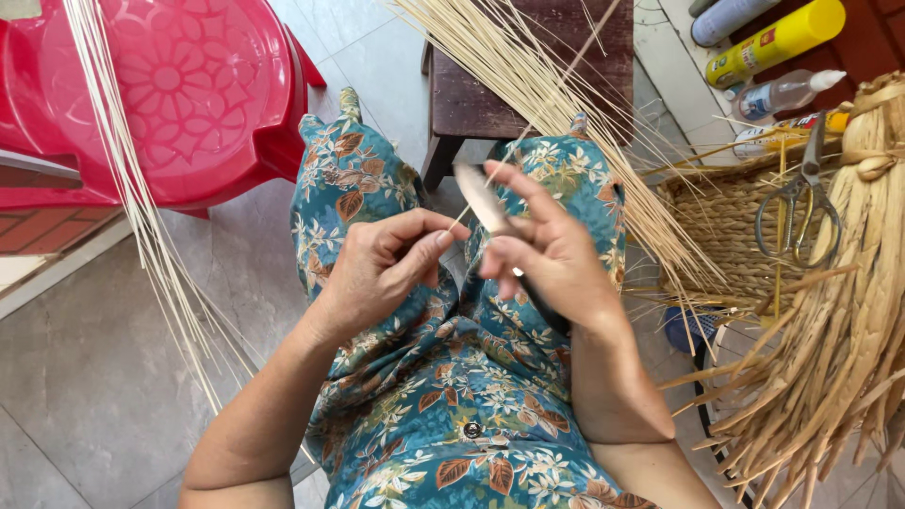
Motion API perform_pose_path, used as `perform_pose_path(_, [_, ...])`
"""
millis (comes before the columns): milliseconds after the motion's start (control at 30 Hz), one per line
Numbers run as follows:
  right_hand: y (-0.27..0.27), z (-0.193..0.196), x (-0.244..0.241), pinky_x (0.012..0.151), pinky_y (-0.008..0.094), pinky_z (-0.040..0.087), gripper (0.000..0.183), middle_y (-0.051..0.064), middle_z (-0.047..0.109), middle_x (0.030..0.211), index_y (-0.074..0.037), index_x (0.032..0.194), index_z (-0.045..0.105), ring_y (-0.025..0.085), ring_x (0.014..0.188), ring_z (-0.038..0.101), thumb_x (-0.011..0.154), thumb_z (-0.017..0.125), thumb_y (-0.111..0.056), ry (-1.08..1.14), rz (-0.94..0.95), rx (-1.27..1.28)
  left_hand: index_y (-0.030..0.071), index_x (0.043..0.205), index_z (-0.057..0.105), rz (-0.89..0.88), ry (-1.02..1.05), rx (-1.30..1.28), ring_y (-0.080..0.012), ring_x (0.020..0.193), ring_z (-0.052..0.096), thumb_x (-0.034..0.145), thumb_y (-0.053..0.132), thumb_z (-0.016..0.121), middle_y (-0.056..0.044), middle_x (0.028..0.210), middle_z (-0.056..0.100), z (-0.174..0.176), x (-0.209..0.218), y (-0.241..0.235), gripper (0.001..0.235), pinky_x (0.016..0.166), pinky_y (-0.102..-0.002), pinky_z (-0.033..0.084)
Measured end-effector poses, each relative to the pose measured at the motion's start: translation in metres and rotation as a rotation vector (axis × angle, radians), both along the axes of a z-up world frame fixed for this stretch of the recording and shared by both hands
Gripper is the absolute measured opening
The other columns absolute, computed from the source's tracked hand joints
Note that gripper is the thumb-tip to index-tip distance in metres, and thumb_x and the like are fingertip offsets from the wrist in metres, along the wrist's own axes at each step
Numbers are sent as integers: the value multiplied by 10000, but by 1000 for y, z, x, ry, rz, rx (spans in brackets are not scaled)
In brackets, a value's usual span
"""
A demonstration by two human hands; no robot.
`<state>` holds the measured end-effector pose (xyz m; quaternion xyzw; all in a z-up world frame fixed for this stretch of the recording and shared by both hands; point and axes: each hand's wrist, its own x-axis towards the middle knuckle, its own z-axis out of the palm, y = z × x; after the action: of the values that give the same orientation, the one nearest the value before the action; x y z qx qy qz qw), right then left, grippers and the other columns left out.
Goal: The person sits on the floor and uses a knife to split long bamboo strips into thinner strands. They repeatedly pull strands from a bundle, shave them with the knife, and set them aside.
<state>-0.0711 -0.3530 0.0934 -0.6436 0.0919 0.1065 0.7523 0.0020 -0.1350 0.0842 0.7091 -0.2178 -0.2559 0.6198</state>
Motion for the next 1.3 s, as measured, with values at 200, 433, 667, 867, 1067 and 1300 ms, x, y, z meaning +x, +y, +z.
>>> perform_pose_path(200, [5,-9,-2,585,225,528,495,109,701,895,-59,1500,398,102,620,627,1041,578,-14,-104,-27,4,71,1097,759,-21,-25,91,-27,536,550,1018,150,617,11,580,591,9,-7,3,180,475,-232,433])
perform_pose_path(433, [-26,-16,3,569,247,540,486,144,717,918,-52,1483,418,141,607,644,1034,601,-6,-217,-221,-2,87,1063,778,-103,-72,194,-40,483,548,986,146,629,11,530,564,4,-8,31,178,455,-246,435])
perform_pose_path(667, [-84,-26,-6,555,267,502,473,167,723,928,-52,1493,457,177,595,621,1060,638,2,-315,-473,-49,99,1042,801,-243,21,231,-33,487,598,950,161,653,15,560,636,-16,-2,83,185,445,-228,482])
perform_pose_path(867, [-121,-20,-14,535,275,486,321,210,721,899,31,1486,493,196,585,616,1199,589,-78,-411,-726,92,46,1102,780,-55,147,92,-31,580,522,995,126,623,35,658,622,-17,6,129,205,497,-208,415])
perform_pose_path(1067, [-45,-2,-18,523,268,544,555,147,713,833,-79,1547,440,157,565,647,1017,584,-2,-117,-332,-39,43,1120,763,35,77,25,-15,590,497,1028,121,616,54,682,591,-12,9,83,190,503,-204,397])
perform_pose_path(1300, [20,-9,1,606,250,568,416,139,723,922,-48,1481,462,144,657,684,1072,539,-41,-77,56,51,78,1066,776,-109,-51,121,-25,526,512,1005,185,649,25,563,560,6,7,22,176,464,-234,413])
